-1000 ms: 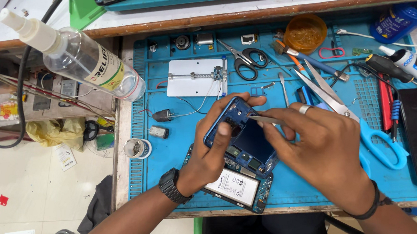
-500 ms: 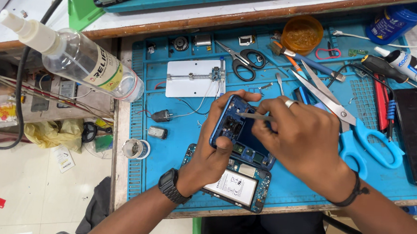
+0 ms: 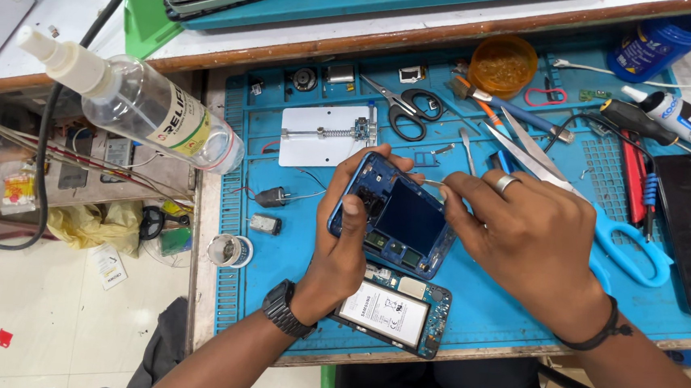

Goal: The person repairs a disassembled smartphone at a workbench, prying at the frame with a metal tool, manipulating small internal components and flex cables by hand and with tweezers, then aligning the back cover and pressing it onto the phone body.

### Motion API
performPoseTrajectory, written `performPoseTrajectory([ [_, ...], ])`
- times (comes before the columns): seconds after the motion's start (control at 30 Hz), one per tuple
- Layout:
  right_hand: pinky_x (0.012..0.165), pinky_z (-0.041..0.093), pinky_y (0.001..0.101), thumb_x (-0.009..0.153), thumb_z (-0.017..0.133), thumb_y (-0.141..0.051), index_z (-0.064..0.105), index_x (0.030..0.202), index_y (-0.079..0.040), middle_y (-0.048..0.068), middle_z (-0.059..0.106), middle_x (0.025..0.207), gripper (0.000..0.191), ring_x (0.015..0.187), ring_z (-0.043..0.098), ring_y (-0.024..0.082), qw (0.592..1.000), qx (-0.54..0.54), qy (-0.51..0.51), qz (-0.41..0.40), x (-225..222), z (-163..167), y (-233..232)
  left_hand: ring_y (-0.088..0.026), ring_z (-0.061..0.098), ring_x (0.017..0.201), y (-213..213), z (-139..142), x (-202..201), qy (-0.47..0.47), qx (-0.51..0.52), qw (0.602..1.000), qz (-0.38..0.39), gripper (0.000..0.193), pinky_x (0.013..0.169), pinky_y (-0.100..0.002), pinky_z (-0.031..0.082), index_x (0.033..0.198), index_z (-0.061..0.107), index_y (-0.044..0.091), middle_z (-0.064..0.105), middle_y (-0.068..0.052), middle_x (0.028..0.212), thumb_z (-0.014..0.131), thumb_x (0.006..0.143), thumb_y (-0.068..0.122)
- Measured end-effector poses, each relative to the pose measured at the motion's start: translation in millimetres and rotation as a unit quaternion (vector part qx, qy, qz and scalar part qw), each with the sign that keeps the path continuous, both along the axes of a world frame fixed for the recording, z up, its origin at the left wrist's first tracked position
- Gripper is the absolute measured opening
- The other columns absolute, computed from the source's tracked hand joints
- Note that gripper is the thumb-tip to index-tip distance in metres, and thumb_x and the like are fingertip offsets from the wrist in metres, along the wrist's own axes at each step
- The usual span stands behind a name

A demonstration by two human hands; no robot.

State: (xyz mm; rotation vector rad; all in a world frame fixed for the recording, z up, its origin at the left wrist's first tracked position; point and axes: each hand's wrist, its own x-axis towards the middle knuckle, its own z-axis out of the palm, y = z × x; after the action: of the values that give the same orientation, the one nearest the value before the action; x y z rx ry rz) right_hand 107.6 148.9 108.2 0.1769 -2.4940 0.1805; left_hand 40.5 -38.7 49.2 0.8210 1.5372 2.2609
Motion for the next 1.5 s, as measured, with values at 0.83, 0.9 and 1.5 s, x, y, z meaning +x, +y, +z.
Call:
performPoseTrajectory([
  [0.83, 0.052, 0.043, 0.0326, 0.087, 0.082, -0.022, 0.080, 0.100, -0.014, -0.002, 0.064, 0.075, 0.015, 0.062, 0.057, 0.016, 0.995, 0.090, 0.024, -0.023, 11, 4, -18, -0.031, 0.064, 0.136, 1, 0, 1, 0.096, -0.048, 0.994, 0.028, 0.096, 0.112, -0.045, 0.059, 0.155, 0.036, -0.001, 0.060, -0.019, 0.144, 0.042, 0.099, 0.077],
  [0.9, 0.051, 0.043, 0.0315, 0.089, 0.082, -0.022, 0.081, 0.102, -0.012, -0.002, 0.064, 0.074, 0.017, 0.062, 0.058, 0.015, 0.994, 0.107, 0.013, -0.033, 15, 7, -25, -0.031, 0.065, 0.136, 1, 0, 2, 0.114, -0.061, 0.991, 0.036, 0.098, 0.111, -0.044, 0.060, 0.155, 0.035, -0.002, 0.060, -0.020, 0.145, 0.041, 0.099, 0.078],
  [1.5, 0.040, 0.037, 0.0401, 0.078, 0.085, -0.026, 0.084, 0.086, -0.019, 0.003, 0.059, 0.052, 0.011, 0.045, 0.056, 0.022, 0.988, -0.018, -0.110, 0.110, -13, 21, 33, -0.035, 0.068, 0.130, -6, 1, -3, 0.058, -0.007, 0.998, -0.022, 0.095, 0.109, -0.046, 0.061, 0.150, 0.044, -0.008, 0.063, -0.026, 0.140, 0.039, 0.103, 0.074],
])
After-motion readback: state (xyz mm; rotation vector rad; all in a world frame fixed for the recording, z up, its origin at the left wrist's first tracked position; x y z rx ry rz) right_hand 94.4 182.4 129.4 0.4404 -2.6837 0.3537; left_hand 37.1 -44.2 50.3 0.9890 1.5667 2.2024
